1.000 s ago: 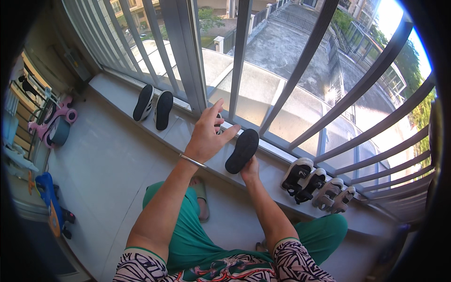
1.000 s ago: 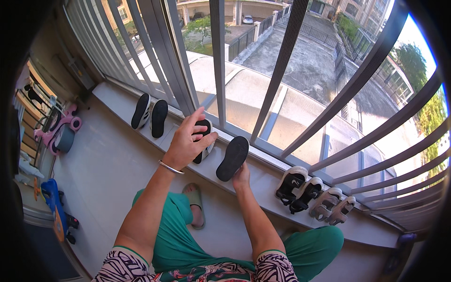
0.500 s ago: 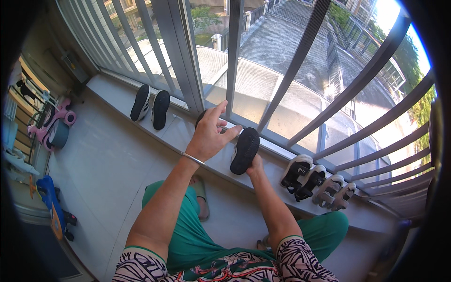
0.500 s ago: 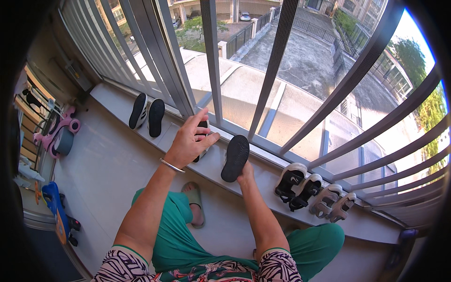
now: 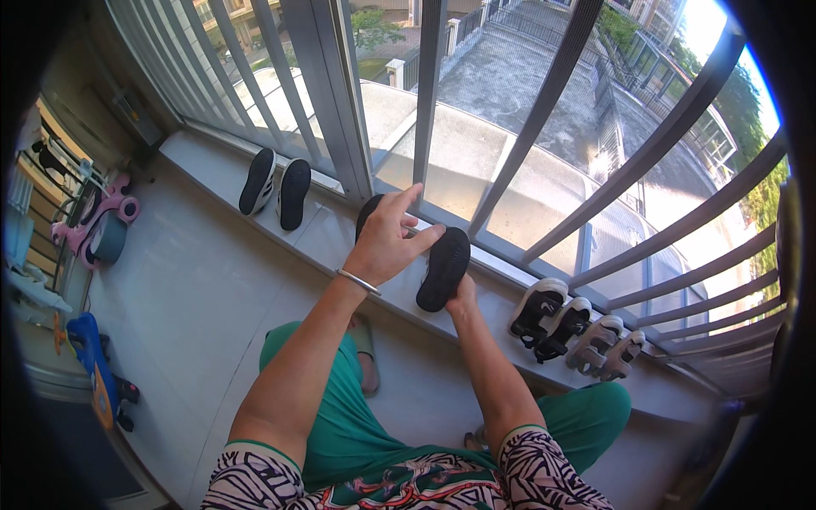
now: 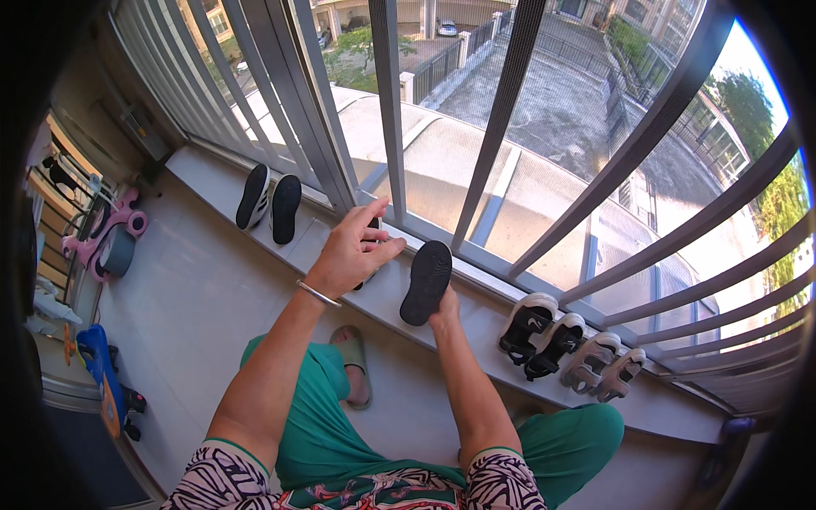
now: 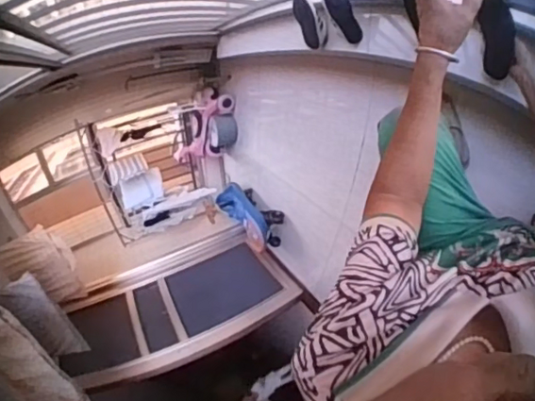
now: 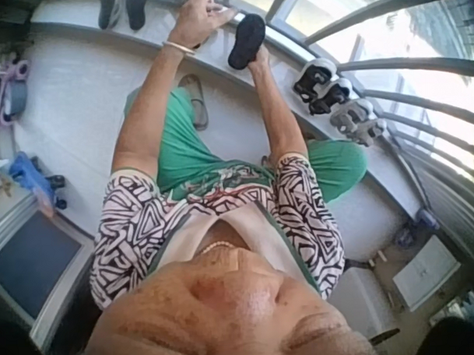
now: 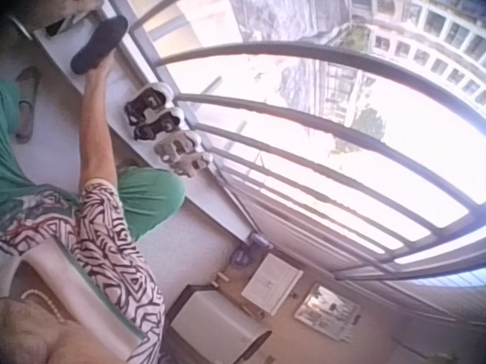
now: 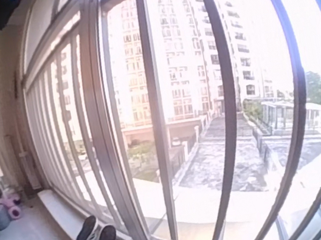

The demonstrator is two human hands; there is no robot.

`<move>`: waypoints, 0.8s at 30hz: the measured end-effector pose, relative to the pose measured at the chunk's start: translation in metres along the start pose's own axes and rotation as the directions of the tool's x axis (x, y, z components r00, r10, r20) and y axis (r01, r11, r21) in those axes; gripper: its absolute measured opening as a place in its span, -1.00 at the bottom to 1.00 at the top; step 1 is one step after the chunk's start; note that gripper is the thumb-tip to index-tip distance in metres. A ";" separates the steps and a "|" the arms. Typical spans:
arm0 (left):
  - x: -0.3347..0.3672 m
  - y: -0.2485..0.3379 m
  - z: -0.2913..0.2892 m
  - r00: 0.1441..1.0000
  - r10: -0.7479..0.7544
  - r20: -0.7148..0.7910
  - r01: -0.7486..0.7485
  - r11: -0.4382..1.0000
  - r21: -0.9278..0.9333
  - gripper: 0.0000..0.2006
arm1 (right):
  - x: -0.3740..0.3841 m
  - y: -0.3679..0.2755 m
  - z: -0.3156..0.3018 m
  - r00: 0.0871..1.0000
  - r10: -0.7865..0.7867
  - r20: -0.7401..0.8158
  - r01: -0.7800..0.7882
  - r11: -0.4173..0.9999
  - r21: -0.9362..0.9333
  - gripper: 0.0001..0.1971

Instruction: The person sits on a balcony floor and arranges several pairs of shoes and sandals in a neat row along the window ledge. The person then stands, walks to a washing machine area, and uses a long-handled squeegee to wipe the sliding door frame.

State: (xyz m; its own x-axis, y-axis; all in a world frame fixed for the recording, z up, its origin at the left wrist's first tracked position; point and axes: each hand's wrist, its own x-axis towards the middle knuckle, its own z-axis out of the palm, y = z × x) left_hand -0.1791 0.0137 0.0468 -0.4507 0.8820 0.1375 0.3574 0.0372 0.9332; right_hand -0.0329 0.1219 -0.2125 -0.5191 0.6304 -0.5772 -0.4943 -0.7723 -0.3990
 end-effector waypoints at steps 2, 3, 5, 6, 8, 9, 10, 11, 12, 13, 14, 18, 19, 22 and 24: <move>0.000 0.000 0.001 0.999 -0.024 0.022 0.024 1.000 0.014 -0.32 | 0.002 -0.001 0.002 0.991 -0.027 -0.133 0.016 0.997 -0.079 -0.63; 0.000 0.000 0.001 0.999 -0.024 0.028 0.023 0.999 0.025 -0.33 | 0.003 0.000 0.003 0.993 -0.027 -0.113 0.018 0.997 -0.077 -0.63; 0.000 0.000 0.001 0.999 -0.027 0.040 0.025 0.999 0.044 -0.35 | 0.004 0.001 0.002 0.976 -0.043 -0.215 0.020 0.994 -0.110 -0.61; 0.000 0.000 0.002 0.999 -0.029 0.039 0.027 0.999 0.033 -0.35 | 0.004 0.001 0.002 0.982 -0.045 -0.181 0.026 0.994 -0.103 -0.60; -0.001 0.000 0.003 1.000 -0.015 0.026 0.014 1.000 0.008 -0.33 | 0.005 0.003 -0.001 0.971 -0.039 -0.234 0.019 0.996 -0.085 -0.60; -0.001 -0.001 0.003 1.000 -0.003 0.027 0.003 1.000 0.020 -0.33 | 0.006 0.003 -0.003 0.977 -0.009 -0.214 -0.012 0.995 -0.097 -0.60; -0.001 -0.001 0.002 1.000 0.002 0.030 -0.003 0.999 0.032 -0.33 | 0.007 0.002 -0.006 0.972 0.021 -0.234 -0.047 0.993 -0.106 -0.60; -0.001 -0.002 0.002 0.999 -0.006 0.033 0.004 0.999 0.047 -0.33 | 0.008 0.001 -0.009 0.961 0.042 -0.272 -0.078 0.990 -0.122 -0.60; 0.000 -0.002 0.002 0.999 -0.004 0.038 0.003 0.999 0.049 -0.34 | 0.009 0.001 -0.012 0.970 0.070 -0.234 -0.101 0.987 -0.126 -0.60; -0.001 -0.003 0.002 0.999 -0.017 0.044 0.014 0.998 0.056 -0.35 | 0.010 0.000 -0.015 0.973 0.090 -0.214 -0.122 0.983 -0.137 -0.61; -0.001 -0.004 0.002 0.999 -0.013 0.046 0.011 0.998 0.057 -0.36 | 0.011 0.001 -0.016 0.964 0.108 -0.241 -0.146 0.978 -0.148 -0.61; 0.001 -0.014 0.009 0.995 -0.018 0.101 0.006 0.993 0.120 -0.34 | 0.014 0.001 -0.017 0.950 0.035 -0.311 -0.126 0.952 -0.278 -0.66; 0.001 -0.019 0.013 0.993 -0.024 0.116 0.009 0.992 0.124 -0.32 | 0.014 0.002 -0.016 0.949 0.035 -0.312 -0.115 0.963 -0.242 -0.65; 0.004 -0.041 0.027 0.987 -0.045 0.151 0.010 0.974 0.225 -0.28 | 0.013 0.001 -0.012 0.938 0.039 -0.344 -0.111 0.975 -0.192 -0.63; 0.003 -0.058 0.043 0.990 -0.017 0.138 -0.031 0.941 0.337 -0.24 | 0.011 -0.003 -0.012 0.930 0.070 -0.360 -0.145 0.972 -0.187 -0.62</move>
State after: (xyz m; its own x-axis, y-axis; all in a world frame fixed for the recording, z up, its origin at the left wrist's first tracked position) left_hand -0.1664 0.0339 -0.0213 -0.3398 0.9375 0.0749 0.6256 0.1659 0.7623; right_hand -0.0290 0.1303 -0.2265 -0.2665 0.5047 -0.8211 -0.2749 -0.8563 -0.4371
